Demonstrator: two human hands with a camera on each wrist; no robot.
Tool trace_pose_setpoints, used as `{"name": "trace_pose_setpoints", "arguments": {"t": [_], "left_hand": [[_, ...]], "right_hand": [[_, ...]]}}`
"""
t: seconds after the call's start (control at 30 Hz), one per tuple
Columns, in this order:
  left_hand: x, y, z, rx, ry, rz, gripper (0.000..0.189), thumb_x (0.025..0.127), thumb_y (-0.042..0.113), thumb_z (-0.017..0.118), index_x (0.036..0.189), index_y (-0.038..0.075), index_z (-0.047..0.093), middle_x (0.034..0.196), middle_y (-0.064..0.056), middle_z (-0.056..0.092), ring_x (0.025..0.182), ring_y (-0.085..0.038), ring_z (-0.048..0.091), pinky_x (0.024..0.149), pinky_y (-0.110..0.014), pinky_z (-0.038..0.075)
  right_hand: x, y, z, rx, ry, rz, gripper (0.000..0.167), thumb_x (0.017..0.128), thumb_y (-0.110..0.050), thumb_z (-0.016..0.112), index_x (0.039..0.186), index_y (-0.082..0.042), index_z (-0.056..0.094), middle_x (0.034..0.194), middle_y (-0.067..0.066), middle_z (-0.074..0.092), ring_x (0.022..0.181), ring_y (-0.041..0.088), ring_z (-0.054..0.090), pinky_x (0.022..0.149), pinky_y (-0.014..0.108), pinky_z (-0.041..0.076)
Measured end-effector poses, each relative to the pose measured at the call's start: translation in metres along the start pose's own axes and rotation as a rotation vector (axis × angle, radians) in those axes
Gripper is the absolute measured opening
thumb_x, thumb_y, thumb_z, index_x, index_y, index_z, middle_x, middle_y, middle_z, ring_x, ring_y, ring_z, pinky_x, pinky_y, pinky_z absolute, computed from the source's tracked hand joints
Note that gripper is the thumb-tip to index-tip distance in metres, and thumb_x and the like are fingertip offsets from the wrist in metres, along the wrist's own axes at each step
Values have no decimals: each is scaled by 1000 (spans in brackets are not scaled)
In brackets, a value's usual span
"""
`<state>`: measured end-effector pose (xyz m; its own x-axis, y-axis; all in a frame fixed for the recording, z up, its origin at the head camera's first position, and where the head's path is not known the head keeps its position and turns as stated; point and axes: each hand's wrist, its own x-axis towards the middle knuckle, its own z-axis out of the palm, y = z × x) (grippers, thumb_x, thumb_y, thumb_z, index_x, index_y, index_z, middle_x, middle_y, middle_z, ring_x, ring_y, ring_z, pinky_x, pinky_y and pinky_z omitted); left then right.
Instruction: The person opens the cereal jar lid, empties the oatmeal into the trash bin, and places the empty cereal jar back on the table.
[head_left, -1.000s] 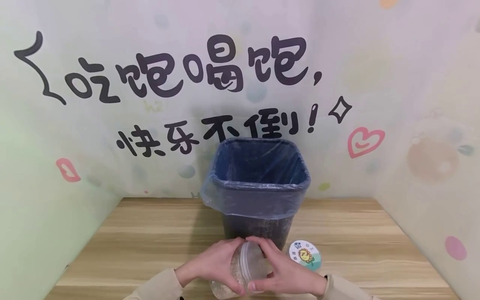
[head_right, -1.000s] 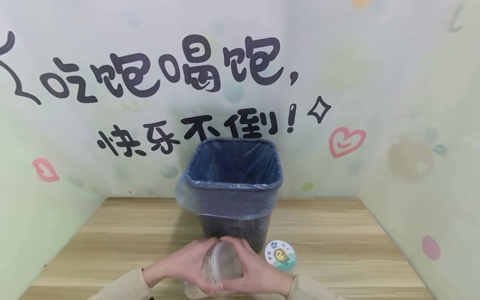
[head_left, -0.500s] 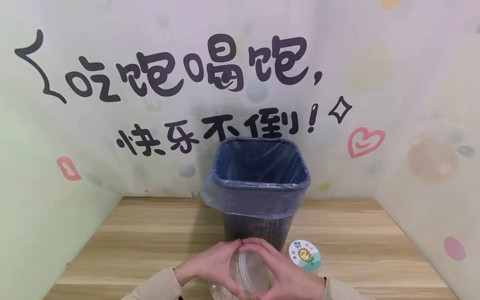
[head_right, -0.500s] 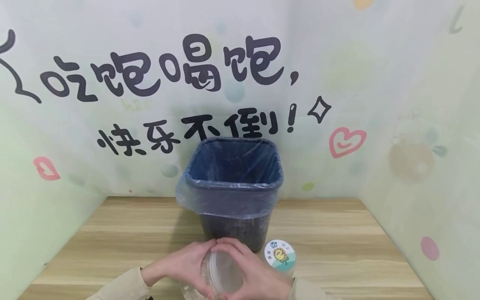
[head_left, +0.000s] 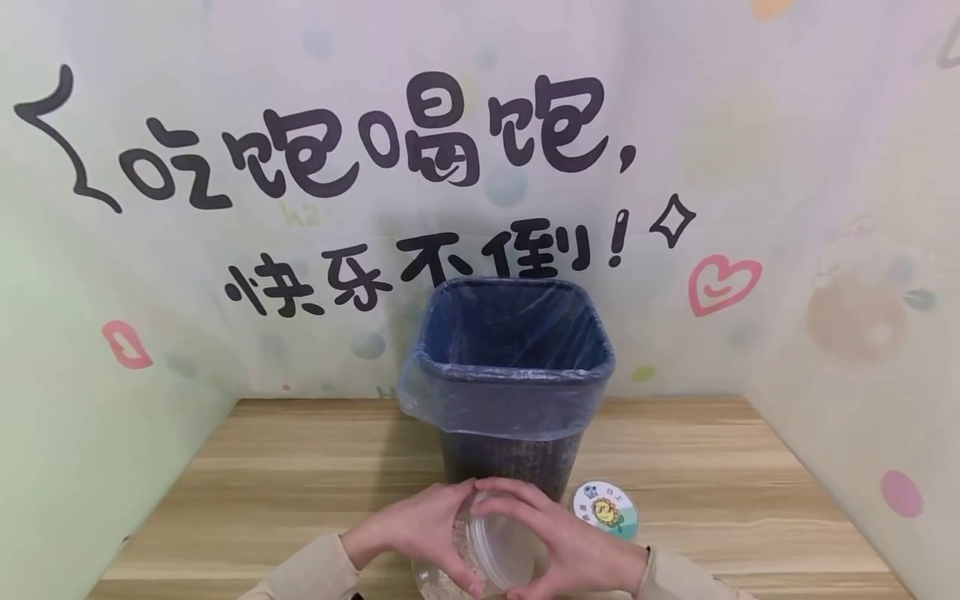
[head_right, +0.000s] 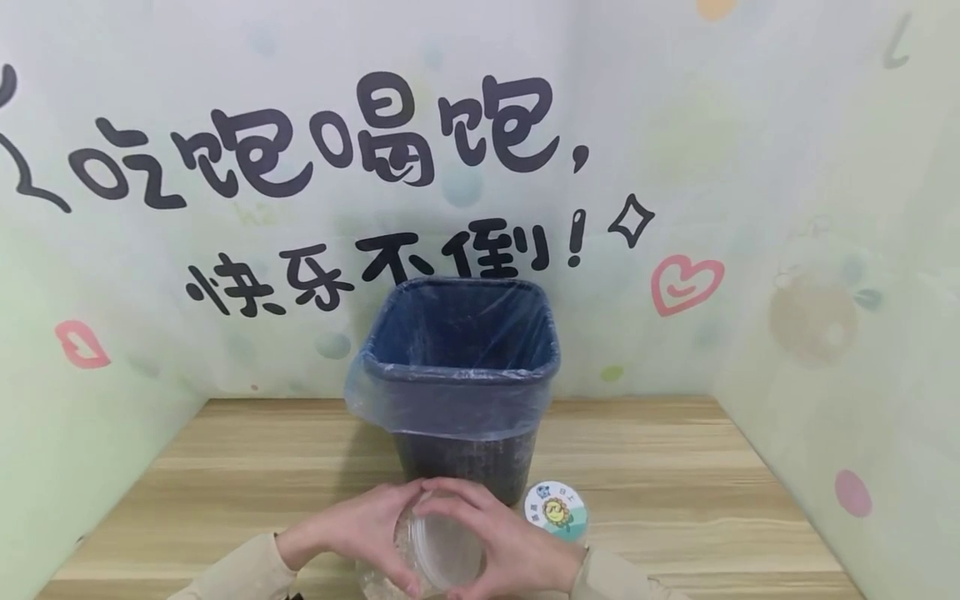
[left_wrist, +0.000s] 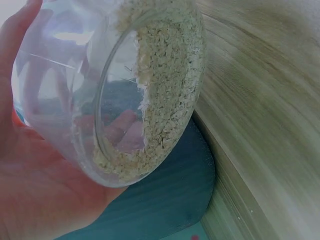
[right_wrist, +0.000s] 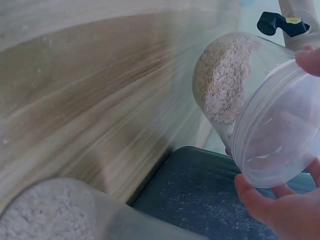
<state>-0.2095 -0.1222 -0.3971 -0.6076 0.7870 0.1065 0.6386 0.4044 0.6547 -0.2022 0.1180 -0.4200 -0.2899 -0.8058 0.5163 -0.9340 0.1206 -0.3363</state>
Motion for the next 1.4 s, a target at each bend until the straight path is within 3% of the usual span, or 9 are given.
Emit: {"name": "trace_pose_setpoints", "arguments": {"t": [0.23, 0.4, 0.63, 0.8, 0.97, 1.1, 1.4], "left_hand": [[-5, -7, -2, 4, -1, -36, 82, 61, 33, 92, 127, 9, 50, 110, 11, 59, 96, -1, 55, 84, -21, 46], [-17, -16, -11, -45, 29, -62, 84, 59, 30, 92, 128, 6, 50, 117, 1, 60, 103, -9, 57, 88, -25, 46], [-34, -28, -28, -50, 102, 5, 86, 60, 30, 91, 128, -1, 49, 119, -11, 60, 107, -19, 57, 93, -31, 46], [-48, -31, -39, -40, 139, 9, 92, 57, 28, 91, 130, -5, 45, 120, -15, 59, 107, -23, 57, 92, -35, 47], [-59, -33, -48, 6, 177, -29, 100, 52, 26, 94, 131, -8, 42, 121, -15, 57, 107, -25, 56, 91, -39, 48], [-64, -36, -52, 70, 190, -52, 103, 51, 27, 94, 131, -11, 41, 122, -17, 56, 108, -28, 56, 92, -43, 48], [-68, -43, -56, 116, 207, -30, 100, 52, 29, 93, 130, -9, 42, 121, -15, 57, 107, -24, 56, 91, -41, 48]], "right_hand": [[-1, 0, -5, -27, -74, -21, 81, 76, -31, 81, 144, -19, 39, 153, 9, 29, 138, 30, 28, 108, 41, 32], [-5, -2, -7, -29, -93, 30, 86, 73, -26, 84, 145, -21, 38, 152, 8, 29, 139, 28, 26, 105, 42, 36], [-5, 1, 3, -85, -91, 83, 85, 75, -39, 80, 147, -23, 37, 151, 8, 30, 134, 25, 32, 98, 41, 42], [-2, -1, 8, -56, -143, 137, 81, 81, -50, 72, 149, -26, 36, 154, 5, 25, 137, 23, 28, 99, 42, 40], [1, -3, 12, -102, -246, 198, 76, 85, -58, 63, 150, -31, 34, 154, -1, 25, 134, 21, 32, 93, 40, 45], [4, -1, 17, -134, -311, 239, 75, 85, -60, 62, 149, -31, 35, 151, 3, 31, 132, 23, 35, 95, 41, 44], [5, 6, 35, -192, -342, 272, 78, 80, -59, 68, 147, -27, 41, 144, 5, 43, 127, 24, 41, 94, 41, 43]]}}
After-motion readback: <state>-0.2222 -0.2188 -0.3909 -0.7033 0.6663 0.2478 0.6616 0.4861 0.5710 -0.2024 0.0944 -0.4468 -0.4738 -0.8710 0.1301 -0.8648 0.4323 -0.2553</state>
